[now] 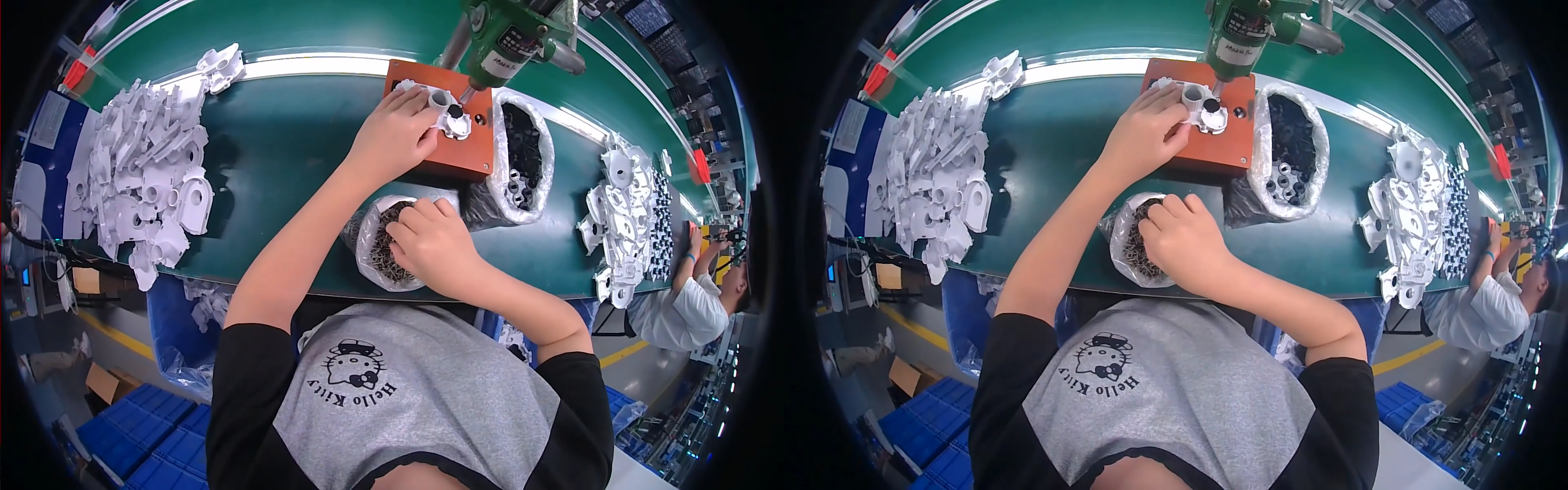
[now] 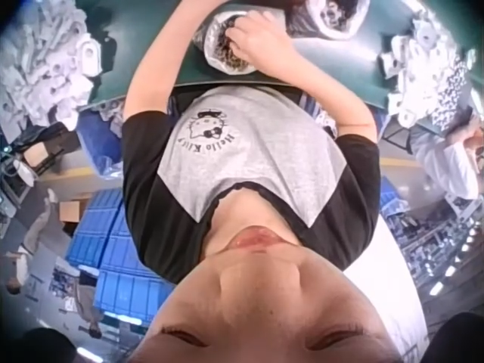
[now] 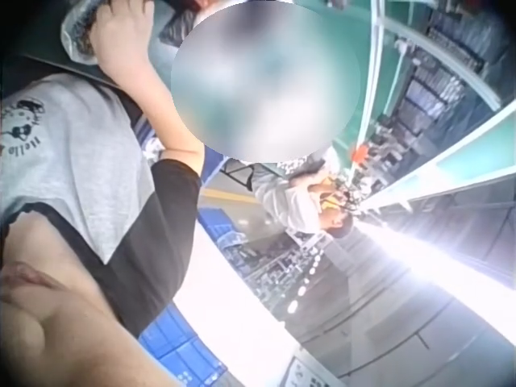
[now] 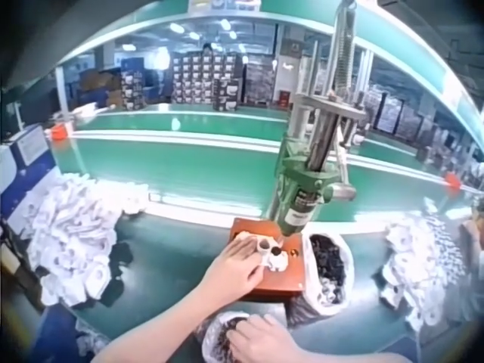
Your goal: Assembling small metal pins into white plastic housing components using a manual press station.
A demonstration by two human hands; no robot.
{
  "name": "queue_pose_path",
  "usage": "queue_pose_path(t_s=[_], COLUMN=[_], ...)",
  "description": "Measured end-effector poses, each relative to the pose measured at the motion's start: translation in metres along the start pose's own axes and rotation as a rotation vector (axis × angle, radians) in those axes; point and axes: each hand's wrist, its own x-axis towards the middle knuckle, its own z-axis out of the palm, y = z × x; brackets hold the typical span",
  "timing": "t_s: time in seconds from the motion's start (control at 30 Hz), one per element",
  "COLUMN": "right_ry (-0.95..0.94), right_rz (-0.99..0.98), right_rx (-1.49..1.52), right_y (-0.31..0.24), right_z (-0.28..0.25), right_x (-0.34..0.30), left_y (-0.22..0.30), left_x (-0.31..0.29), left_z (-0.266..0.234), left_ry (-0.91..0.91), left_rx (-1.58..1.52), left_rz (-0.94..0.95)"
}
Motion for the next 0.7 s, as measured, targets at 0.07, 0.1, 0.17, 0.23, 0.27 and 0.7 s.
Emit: queue_pose_path(t_s=[0.07,0.1,0.17,0.23,0.27,0.7], right_ry=[-0.053,-0.052,-0.022,-0.002,0.018,-0.11], right_rz=[-0.025,-0.024,-0.045,-0.035,-0.024,0.269], right_rx=[-0.078,-0.08,-0.049,-0.022,0.004,0.379], right_y=[-0.002,0.0,0.003,0.003,0.003,0.01], right_z=[-0.002,-0.001,0.002,0.002,0.002,-0.03], right_x=[0.002,0.002,0.0,-0.001,-0.001,0.009], left_y=[0.0,0.0,0.0,0.001,0.001,0.001], left_x=[0.0,0.0,0.001,0.0,0.0,0.0], left_z=[0.0,0.0,0.001,-0.001,0.0,0.0], left_ry=[0.003,0.001,-0.001,-0.008,-0.008,0.018], left_rx=[-0.005,0.003,0.009,-0.007,-0.007,-0.007], left_rz=[0.001,0.002,0.005,-0.01,-0.01,-0.018])
